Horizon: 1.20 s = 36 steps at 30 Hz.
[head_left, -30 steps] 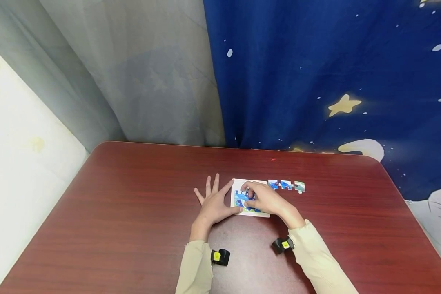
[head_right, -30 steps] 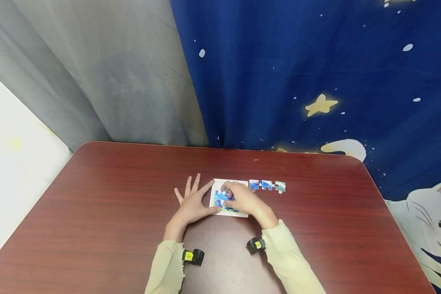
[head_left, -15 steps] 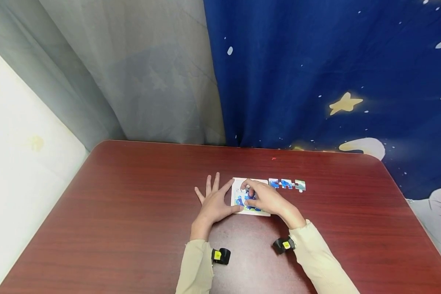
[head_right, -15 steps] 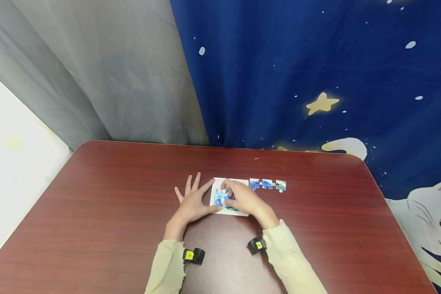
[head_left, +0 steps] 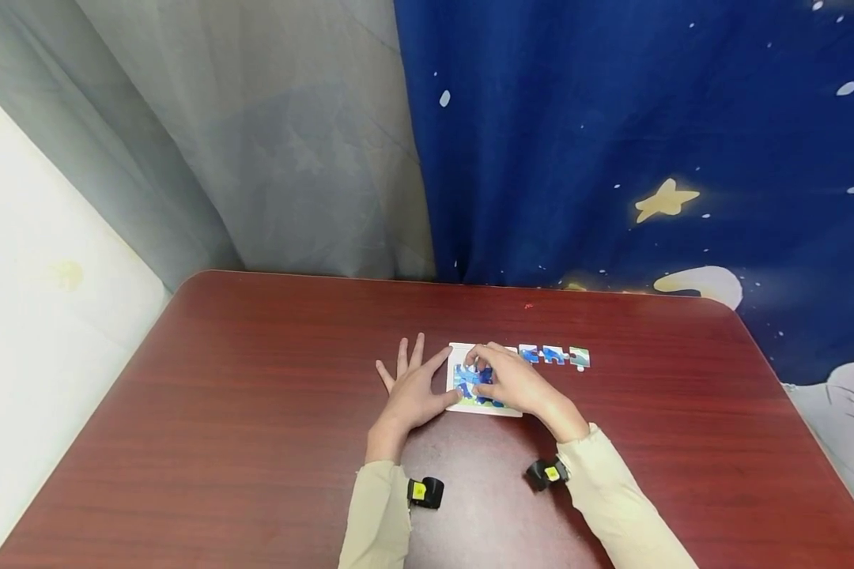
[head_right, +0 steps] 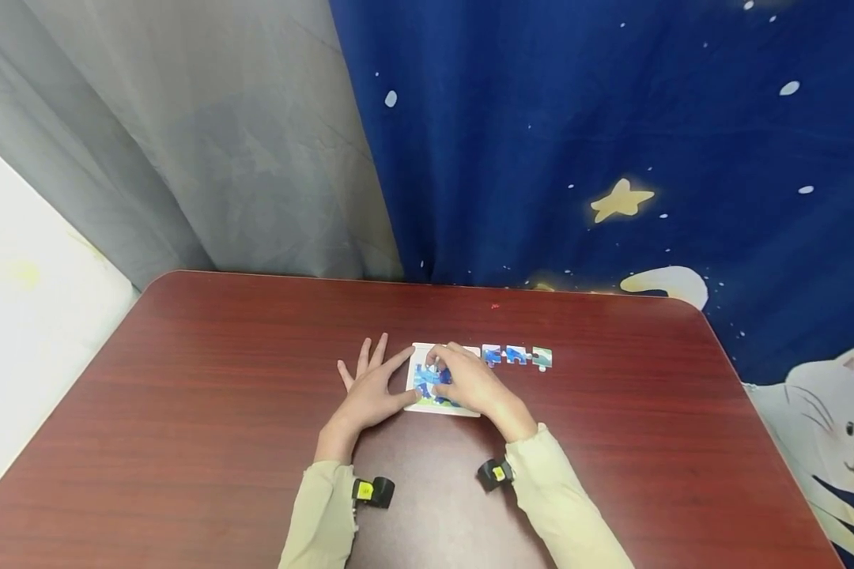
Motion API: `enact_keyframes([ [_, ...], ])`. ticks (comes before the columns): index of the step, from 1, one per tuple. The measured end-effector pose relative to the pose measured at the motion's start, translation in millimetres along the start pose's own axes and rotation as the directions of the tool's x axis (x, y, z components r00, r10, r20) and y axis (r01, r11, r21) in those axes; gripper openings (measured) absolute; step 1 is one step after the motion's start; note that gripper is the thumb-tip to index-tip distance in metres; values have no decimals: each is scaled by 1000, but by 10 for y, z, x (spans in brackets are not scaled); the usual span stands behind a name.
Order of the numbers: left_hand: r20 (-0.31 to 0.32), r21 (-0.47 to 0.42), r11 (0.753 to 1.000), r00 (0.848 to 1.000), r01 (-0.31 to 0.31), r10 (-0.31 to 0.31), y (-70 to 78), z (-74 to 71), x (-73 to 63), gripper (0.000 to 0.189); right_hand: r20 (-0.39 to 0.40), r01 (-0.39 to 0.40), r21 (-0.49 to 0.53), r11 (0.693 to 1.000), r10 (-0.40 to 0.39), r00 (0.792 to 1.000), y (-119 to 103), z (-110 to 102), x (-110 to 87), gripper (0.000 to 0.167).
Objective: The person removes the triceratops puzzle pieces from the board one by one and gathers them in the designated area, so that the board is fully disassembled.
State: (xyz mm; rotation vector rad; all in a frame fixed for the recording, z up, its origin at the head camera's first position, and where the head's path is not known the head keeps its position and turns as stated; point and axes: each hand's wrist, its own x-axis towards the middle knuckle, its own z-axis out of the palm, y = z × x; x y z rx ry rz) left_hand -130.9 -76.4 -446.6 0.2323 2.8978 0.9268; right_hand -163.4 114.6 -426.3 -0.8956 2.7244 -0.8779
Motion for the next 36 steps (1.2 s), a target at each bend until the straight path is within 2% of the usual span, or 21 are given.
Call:
enact_keyframes([
  [6,-11,-15,1000,1000,9,-9,18,5,7,69,-33,53,6,999,-53,998,-4,-22,28,26],
  [11,-11,-20,1000,1000,19,-19,24,15,13,70,-58,87,-49,995,-89,994,-14,-16,46,24],
  [19,-13,-26,999,1000,24,-25,30,12,-3,70,-70,70,-67,995,-75,995,-14,-29,35,19],
  [23,-16,-27,999,1000,21,-22,21,0,-11,70,-103,72,-51,996,-77,992,-4,-96,18,18],
  [30,-12,-58,998,1000,-8,7,1,-18,-28,70,-194,18,-27,999,-23,981,161,-358,-136,19],
  [36,-10,-66,998,1000,-17,16,-9,-14,-40,66,-208,-62,-25,998,56,976,402,-537,-364,19],
])
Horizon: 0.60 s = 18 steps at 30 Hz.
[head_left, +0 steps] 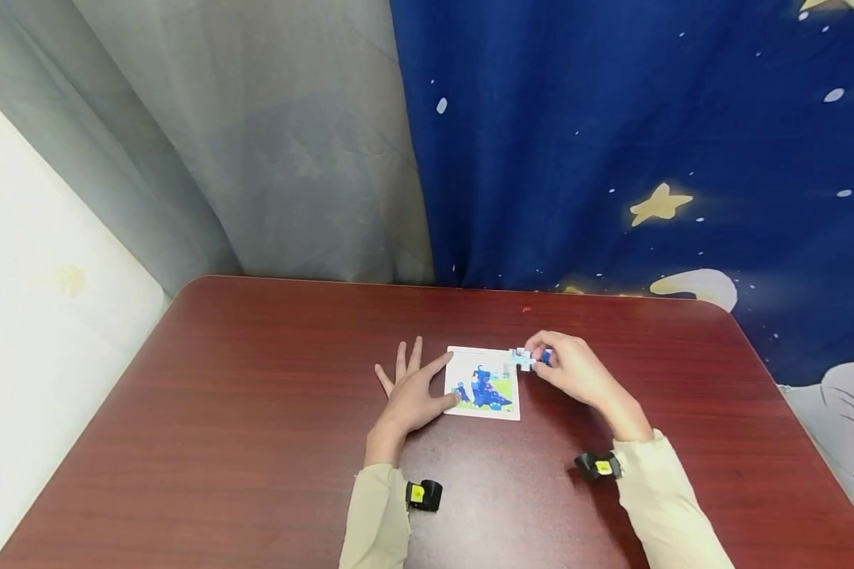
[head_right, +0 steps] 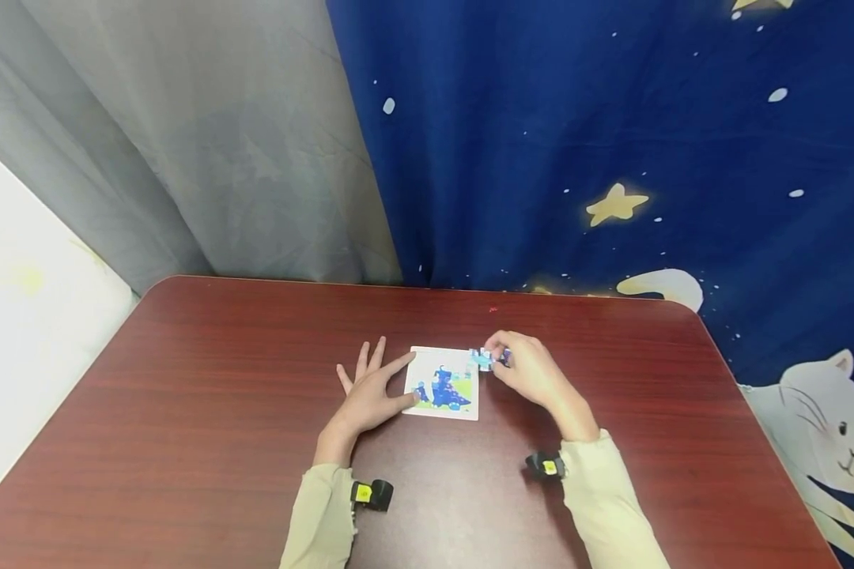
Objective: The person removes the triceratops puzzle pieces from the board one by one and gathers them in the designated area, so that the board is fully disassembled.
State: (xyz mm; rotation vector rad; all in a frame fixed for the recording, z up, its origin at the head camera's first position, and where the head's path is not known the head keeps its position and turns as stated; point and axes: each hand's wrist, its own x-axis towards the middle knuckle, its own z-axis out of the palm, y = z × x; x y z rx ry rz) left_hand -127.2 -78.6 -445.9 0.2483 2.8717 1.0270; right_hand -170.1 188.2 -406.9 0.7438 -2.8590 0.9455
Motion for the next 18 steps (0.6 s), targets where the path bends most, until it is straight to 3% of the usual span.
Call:
enact_keyframes([
  [9,-2,-3,1000,1000,2,-2,16,-1,7,66,46,-83,18,996,82,996,234,-66,-200,19],
  [18,-11,-11,1000,1000,-21,21,16,-22,-1,66,109,-104,59,993,97,989,263,52,-201,16],
])
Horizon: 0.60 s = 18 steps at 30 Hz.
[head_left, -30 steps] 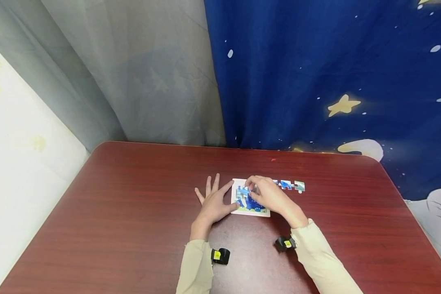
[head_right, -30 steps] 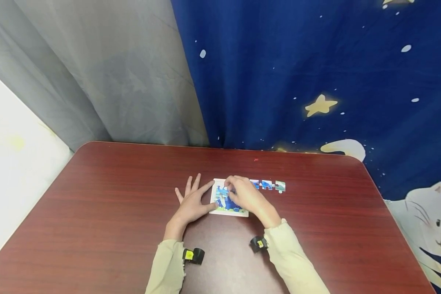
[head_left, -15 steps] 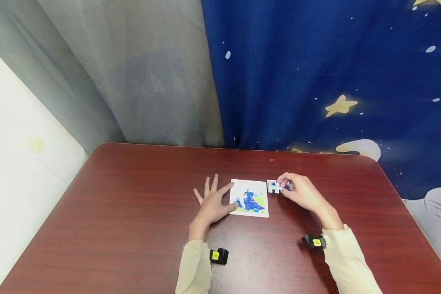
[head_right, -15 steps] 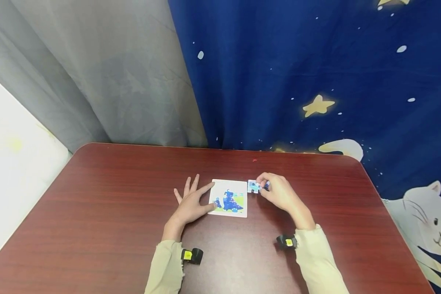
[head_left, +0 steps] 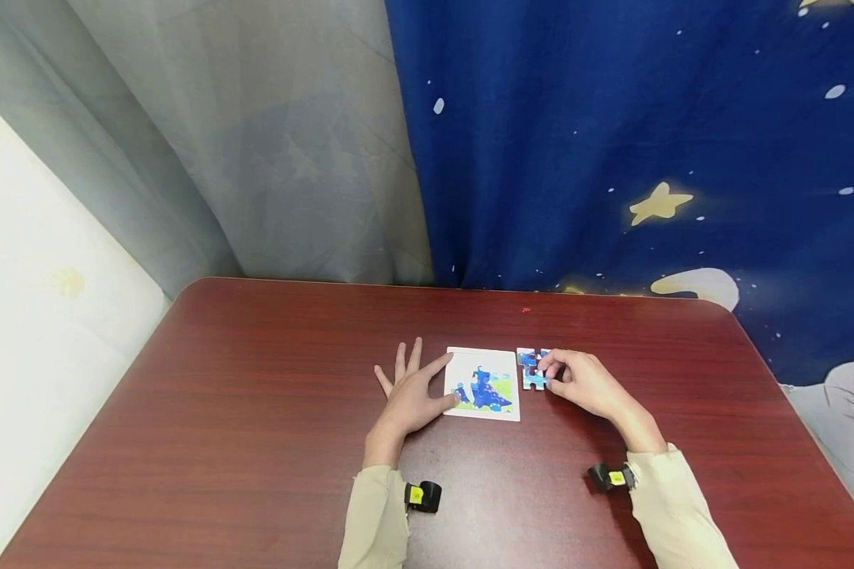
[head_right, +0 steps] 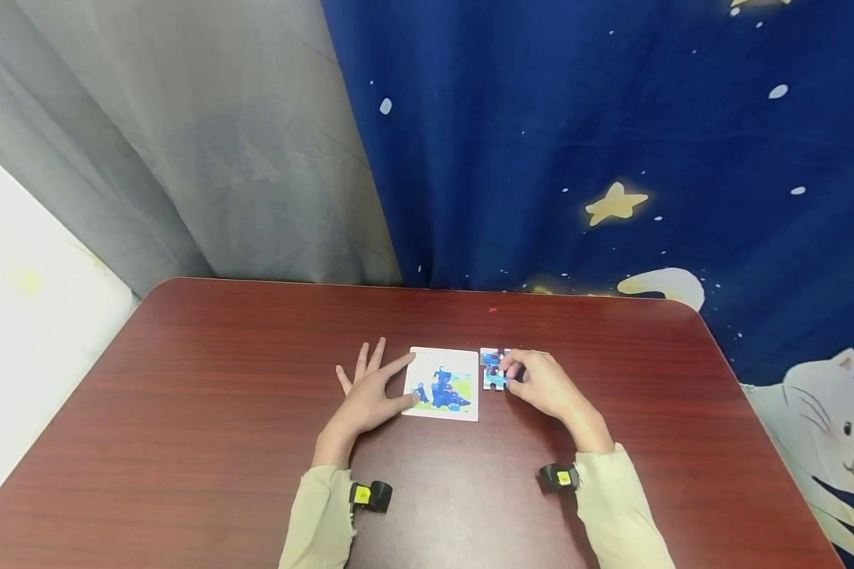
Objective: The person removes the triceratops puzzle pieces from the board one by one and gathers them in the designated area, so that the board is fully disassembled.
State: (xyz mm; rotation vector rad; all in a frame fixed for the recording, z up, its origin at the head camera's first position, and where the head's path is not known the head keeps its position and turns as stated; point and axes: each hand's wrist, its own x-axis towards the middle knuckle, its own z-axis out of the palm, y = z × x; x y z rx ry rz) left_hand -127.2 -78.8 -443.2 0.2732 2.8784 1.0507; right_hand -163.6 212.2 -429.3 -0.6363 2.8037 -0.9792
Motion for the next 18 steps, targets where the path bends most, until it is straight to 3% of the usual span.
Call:
enact_keyframes([
  [7,0,-3,1000,1000,5,-5,-1,0,0,65,5,25,-7,1000,-25,1000,-11,36,18,16],
  [18,2,4,1000,1000,4,-4,-2,16,4,65,36,-12,6,1000,12,999,-21,35,47,17],
])
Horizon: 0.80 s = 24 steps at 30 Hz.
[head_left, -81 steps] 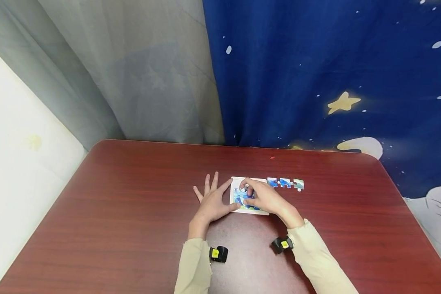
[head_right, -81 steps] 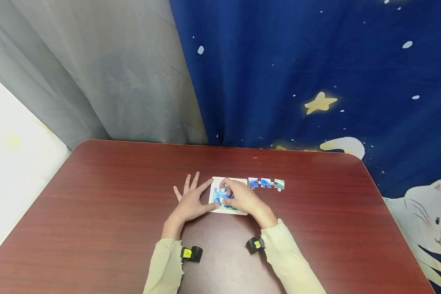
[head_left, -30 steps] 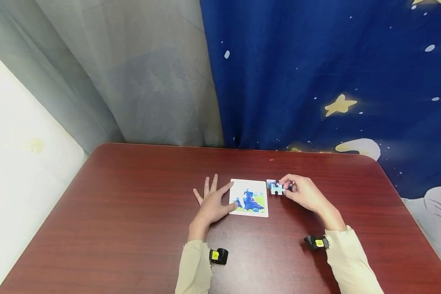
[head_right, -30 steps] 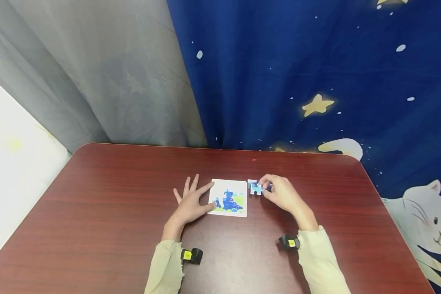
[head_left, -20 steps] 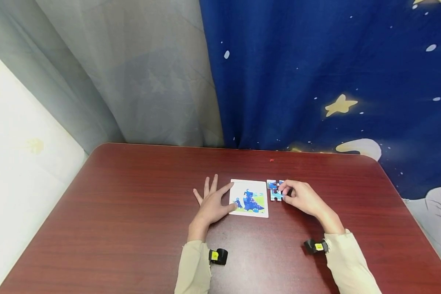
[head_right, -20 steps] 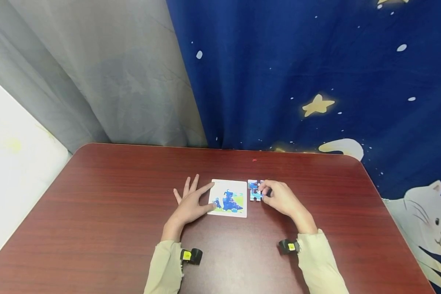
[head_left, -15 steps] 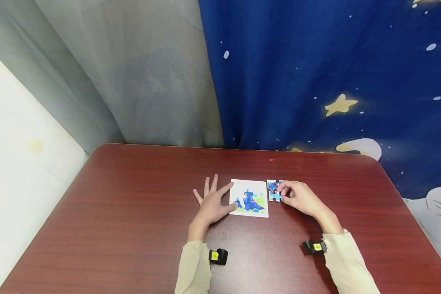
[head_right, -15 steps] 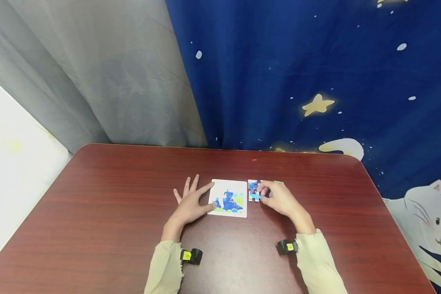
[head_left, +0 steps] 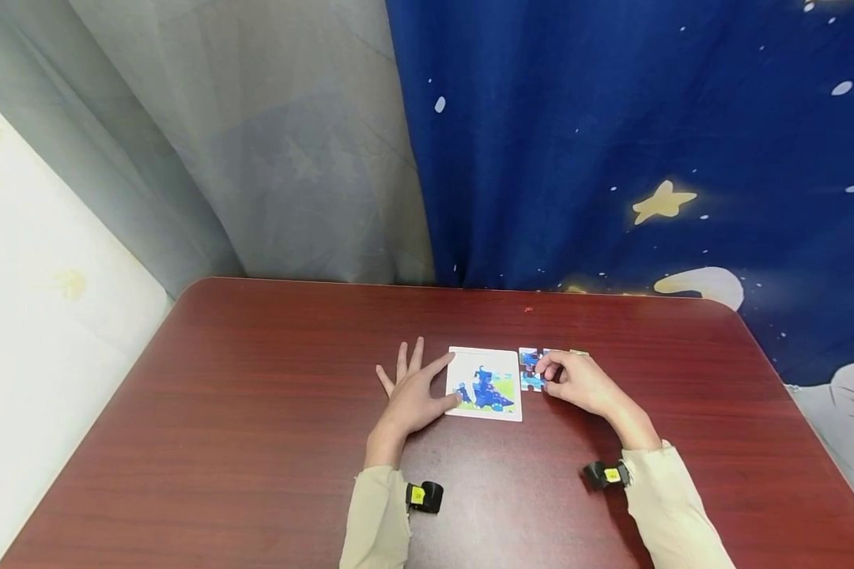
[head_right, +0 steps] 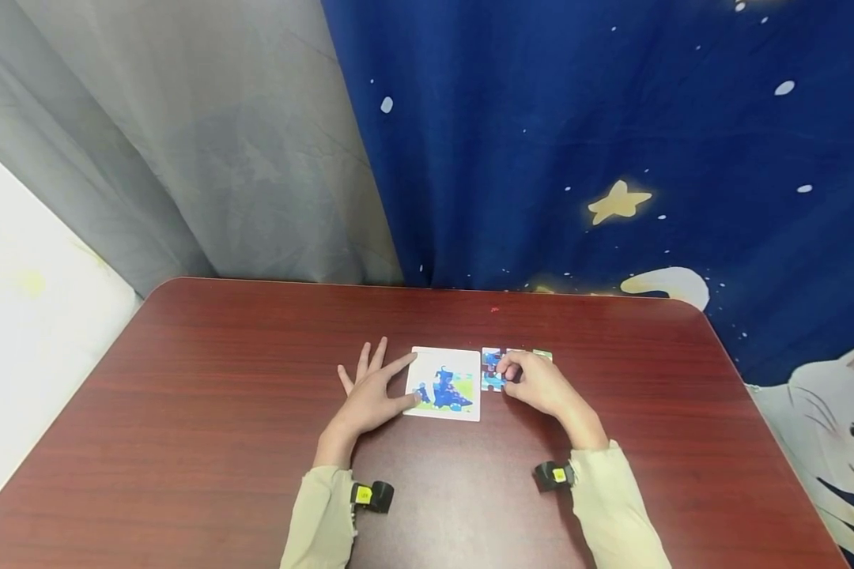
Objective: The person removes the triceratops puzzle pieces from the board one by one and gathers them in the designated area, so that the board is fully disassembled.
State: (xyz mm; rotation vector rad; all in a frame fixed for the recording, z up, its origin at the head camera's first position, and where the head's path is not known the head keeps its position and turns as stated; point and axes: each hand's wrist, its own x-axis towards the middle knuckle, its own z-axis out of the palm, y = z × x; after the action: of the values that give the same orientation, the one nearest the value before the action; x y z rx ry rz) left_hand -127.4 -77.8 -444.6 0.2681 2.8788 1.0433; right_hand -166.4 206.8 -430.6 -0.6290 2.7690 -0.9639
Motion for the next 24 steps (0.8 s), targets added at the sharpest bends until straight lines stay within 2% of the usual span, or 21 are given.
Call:
enact_keyframes([
  [10,-1,6,1000,1000,1,-1,5,-2,10,65,14,-35,35,999,34,999,-22,-37,5,17],
  [19,-4,5,1000,1000,10,-10,-10,-5,13,66,-38,-31,47,998,33,999,8,31,-17,19],
  [24,2,8,1000,1000,10,-10,-23,3,18,66,-78,-77,58,995,82,994,23,85,-62,19],
])
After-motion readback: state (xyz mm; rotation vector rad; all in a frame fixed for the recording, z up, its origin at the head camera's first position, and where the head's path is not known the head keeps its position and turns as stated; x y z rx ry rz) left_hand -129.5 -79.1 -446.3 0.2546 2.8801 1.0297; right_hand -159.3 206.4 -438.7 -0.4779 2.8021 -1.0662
